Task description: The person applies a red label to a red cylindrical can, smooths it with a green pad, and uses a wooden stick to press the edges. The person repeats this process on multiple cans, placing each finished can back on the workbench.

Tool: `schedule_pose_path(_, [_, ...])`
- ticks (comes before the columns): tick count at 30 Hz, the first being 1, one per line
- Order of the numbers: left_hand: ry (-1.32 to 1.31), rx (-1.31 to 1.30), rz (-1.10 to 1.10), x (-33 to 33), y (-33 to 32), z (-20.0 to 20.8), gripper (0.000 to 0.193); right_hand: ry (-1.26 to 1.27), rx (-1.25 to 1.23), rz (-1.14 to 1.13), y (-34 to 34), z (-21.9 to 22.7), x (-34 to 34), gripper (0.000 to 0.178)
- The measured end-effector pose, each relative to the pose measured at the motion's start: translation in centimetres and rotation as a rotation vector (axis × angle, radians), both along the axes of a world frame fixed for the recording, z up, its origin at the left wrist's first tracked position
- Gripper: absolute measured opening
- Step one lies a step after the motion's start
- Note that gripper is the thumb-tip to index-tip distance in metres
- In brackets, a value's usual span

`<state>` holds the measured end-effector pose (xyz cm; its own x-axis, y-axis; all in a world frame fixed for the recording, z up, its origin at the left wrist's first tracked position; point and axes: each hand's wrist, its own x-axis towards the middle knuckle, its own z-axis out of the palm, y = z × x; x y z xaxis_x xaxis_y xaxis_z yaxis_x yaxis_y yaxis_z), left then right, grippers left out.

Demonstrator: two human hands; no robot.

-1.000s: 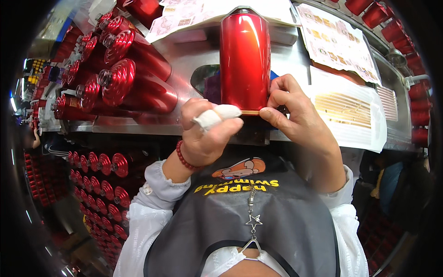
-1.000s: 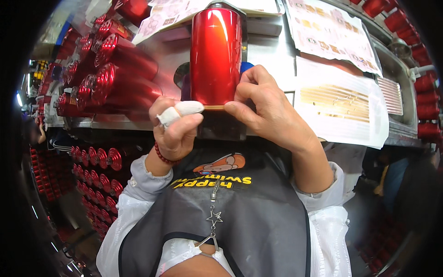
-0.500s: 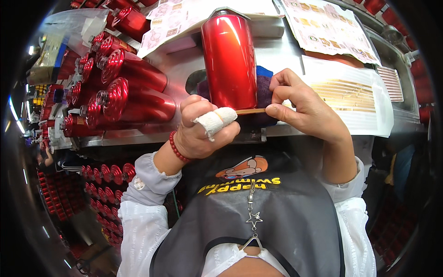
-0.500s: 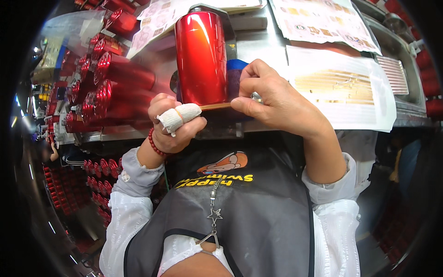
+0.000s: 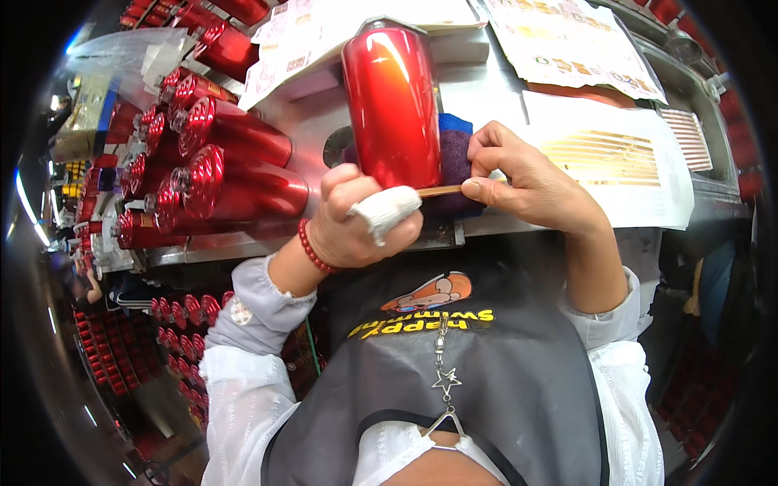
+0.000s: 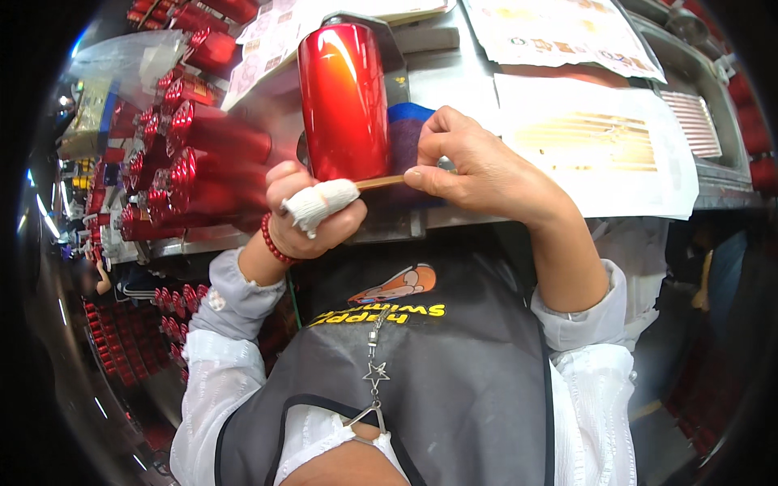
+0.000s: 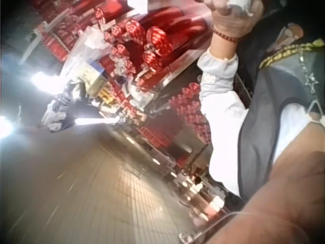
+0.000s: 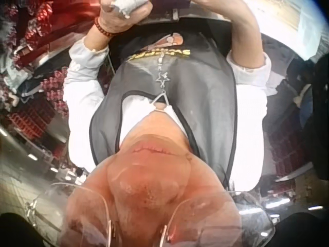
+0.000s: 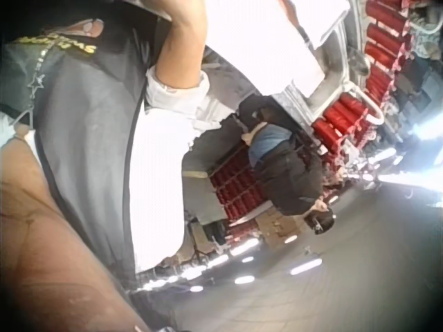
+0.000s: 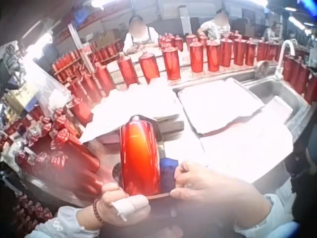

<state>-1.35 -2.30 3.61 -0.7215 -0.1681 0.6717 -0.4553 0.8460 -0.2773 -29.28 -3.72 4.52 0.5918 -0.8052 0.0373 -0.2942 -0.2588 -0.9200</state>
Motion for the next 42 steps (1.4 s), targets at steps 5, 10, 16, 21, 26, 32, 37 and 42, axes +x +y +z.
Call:
schedule_pose_path(5, [-0.02, 0.048, 0.012, -0.6, -0.1, -0.1, 0.028, 0.049, -0.015, 0.006, -0.1, -0.1, -0.1, 0.033])
schedule_pose_path(10, [-0.023, 0.029, -0.022, -0.4, -0.4, 0.2, 0.025, 0.017, 0.002, -0.021, 0.1, -0.3, -0.3, 0.032])
schedule_pose_path(16, [-0.029, -0.001, 0.049, -0.3, 0.4, 0.3, 0.024, 0.034, 0.005, -0.012, -0.2, -0.6, -0.1, 0.031])
schedule_pose_path(21, [-0.031, -0.028, 0.016, -0.6, -0.4, -0.4, 0.027, 0.032, 0.023, -0.033, -0.1, -0.8, -0.2, 0.029])
schedule_pose_path(26, [-0.005, -0.013, 0.104, 0.3, 0.9, -0.2, 0.024, 0.016, 0.017, -0.014, -0.2, -0.8, -0.2, 0.029])
schedule_pose_path(32, [-0.079, 0.056, 0.009, -1.0, -0.4, 0.0, 0.028, 0.041, 0.056, -0.029, 0.0, -0.9, -0.7, 0.029])
schedule_pose_path(37, [-0.021, -0.019, 0.113, 0.2, 0.9, -0.3, 0.023, 0.014, 0.053, -0.027, -0.1, -0.8, -0.5, 0.027])
schedule_pose_path(42, [-0.006, 0.071, 0.016, -0.6, 0.2, 0.4, 0.03, 0.043, 0.083, -0.027, -0.2, -0.7, -0.7, 0.027])
